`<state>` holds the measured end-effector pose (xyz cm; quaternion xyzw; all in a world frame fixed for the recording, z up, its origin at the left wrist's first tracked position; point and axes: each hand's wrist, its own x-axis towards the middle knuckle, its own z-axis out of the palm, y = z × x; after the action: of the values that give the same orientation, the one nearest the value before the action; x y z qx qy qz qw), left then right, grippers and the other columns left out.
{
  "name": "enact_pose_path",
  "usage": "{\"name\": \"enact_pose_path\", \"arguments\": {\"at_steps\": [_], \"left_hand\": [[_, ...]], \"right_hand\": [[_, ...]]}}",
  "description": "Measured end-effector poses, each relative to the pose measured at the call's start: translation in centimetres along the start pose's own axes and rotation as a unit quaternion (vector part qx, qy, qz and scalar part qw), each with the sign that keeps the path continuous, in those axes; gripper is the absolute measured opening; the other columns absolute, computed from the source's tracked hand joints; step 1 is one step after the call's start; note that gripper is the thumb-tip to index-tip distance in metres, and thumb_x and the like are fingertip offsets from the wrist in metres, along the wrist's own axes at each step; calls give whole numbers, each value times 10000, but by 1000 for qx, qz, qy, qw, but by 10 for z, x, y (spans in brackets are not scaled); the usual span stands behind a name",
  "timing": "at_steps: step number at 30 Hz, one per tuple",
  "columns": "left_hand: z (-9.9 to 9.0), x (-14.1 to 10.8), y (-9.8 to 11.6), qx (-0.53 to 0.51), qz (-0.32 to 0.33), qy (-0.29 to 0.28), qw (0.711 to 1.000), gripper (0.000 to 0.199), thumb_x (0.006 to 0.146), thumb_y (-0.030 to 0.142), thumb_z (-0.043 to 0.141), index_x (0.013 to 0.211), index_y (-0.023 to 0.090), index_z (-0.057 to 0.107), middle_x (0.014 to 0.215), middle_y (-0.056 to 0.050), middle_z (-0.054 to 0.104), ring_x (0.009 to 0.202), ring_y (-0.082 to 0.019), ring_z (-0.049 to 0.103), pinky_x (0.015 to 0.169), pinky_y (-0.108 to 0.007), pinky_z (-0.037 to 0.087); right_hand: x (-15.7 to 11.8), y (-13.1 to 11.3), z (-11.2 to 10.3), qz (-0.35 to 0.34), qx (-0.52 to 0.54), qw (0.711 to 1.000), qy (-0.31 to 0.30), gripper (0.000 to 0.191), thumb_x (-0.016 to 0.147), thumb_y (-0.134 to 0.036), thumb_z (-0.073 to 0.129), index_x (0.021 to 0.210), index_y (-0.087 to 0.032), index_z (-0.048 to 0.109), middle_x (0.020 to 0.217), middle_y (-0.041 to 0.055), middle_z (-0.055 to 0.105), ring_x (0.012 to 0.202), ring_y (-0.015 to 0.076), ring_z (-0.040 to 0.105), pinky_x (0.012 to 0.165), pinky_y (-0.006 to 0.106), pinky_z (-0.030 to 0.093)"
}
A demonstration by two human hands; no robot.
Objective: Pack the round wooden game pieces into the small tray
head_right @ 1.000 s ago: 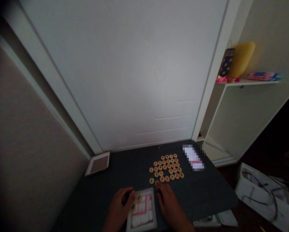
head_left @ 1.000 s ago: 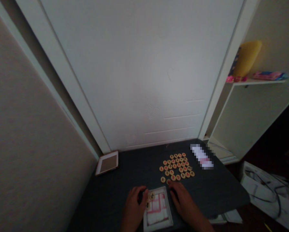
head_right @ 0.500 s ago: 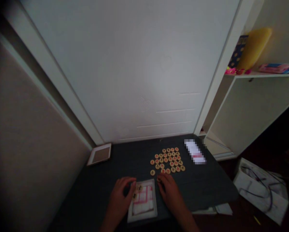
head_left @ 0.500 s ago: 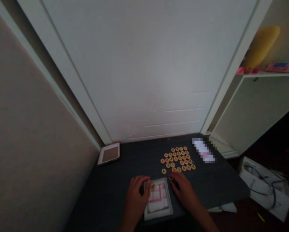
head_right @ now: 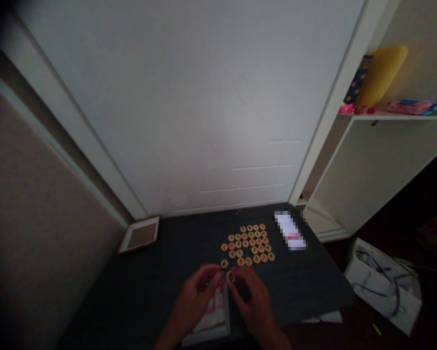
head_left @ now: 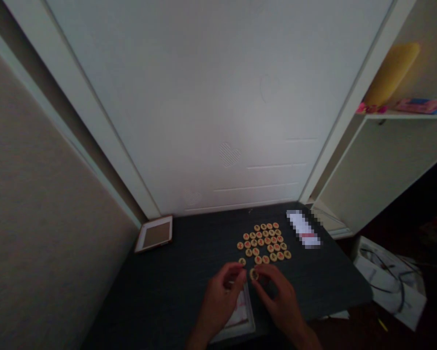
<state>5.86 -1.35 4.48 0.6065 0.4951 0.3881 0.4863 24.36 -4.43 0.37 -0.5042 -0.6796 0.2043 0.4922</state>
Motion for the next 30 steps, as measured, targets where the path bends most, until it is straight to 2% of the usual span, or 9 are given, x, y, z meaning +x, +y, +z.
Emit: {"name": "enact_pose_path", "arguments": {"at_steps": [4, 9, 14, 21, 25, 30], "left_hand": [[8, 3, 5, -61, -1, -32, 998, 301, 877, 433, 647, 1042, 187, 702, 989, -77, 778, 899, -217, 733, 791, -297, 566], [3, 2, 1, -61, 7, -38, 997, 259, 902, 392, 625, 1010, 182, 729, 1029, -89, 775, 926, -228, 731, 844, -323, 559], [-8, 2, -4, -53, 4, -53, 997, 270, 908, 393, 617, 1058, 202, 736, 1117, -89, 761, 989, -232, 718, 897, -328, 547], [-32, 0, -4, -63, -25, -67, 995, 310, 882, 419, 652, 1095, 207, 730, 1118, -85, 761, 998, -232, 711, 889, -323, 551], [-49, -2, -3, -62, -54, -51, 995, 362, 839, 440, 700, 1110, 200, 715, 1060, -84, 772, 899, -216, 722, 812, -313, 571], [-55, -2, -4, -61, -41, -17, 997, 365, 819, 431, 720, 1090, 187, 724, 1073, -88, 769, 988, -232, 707, 848, -319, 568]], "right_hand": [[8, -17, 7, -20, 27, 999, -12, 276, 909, -212, 628, 1176, -282, 641, 1088, 56, 703, 991, 211, 672, 882, 318, 554], [11, -21, 14, 26, 55, 998, -35, 284, 905, -234, 643, 1184, -283, 656, 1067, 54, 695, 948, 207, 671, 854, 319, 554], [12, -16, 21, 98, 113, 988, -40, 288, 886, -314, 685, 1170, -270, 673, 1040, 50, 709, 880, 205, 681, 830, 326, 554], [17, -23, 27, 145, 186, 971, -49, 223, 912, -408, 642, 1033, -238, 720, 1014, 65, 725, 941, 228, 684, 861, 344, 542], [16, -21, 27, 172, 194, 965, -46, 261, 907, -445, 639, 1025, -227, 719, 1005, 71, 737, 945, 238, 691, 867, 348, 541], [13, -25, 25, 195, 195, 961, -30, 306, 880, -495, 660, 968, -210, 731, 950, 74, 754, 899, 247, 701, 811, 340, 559]]}}
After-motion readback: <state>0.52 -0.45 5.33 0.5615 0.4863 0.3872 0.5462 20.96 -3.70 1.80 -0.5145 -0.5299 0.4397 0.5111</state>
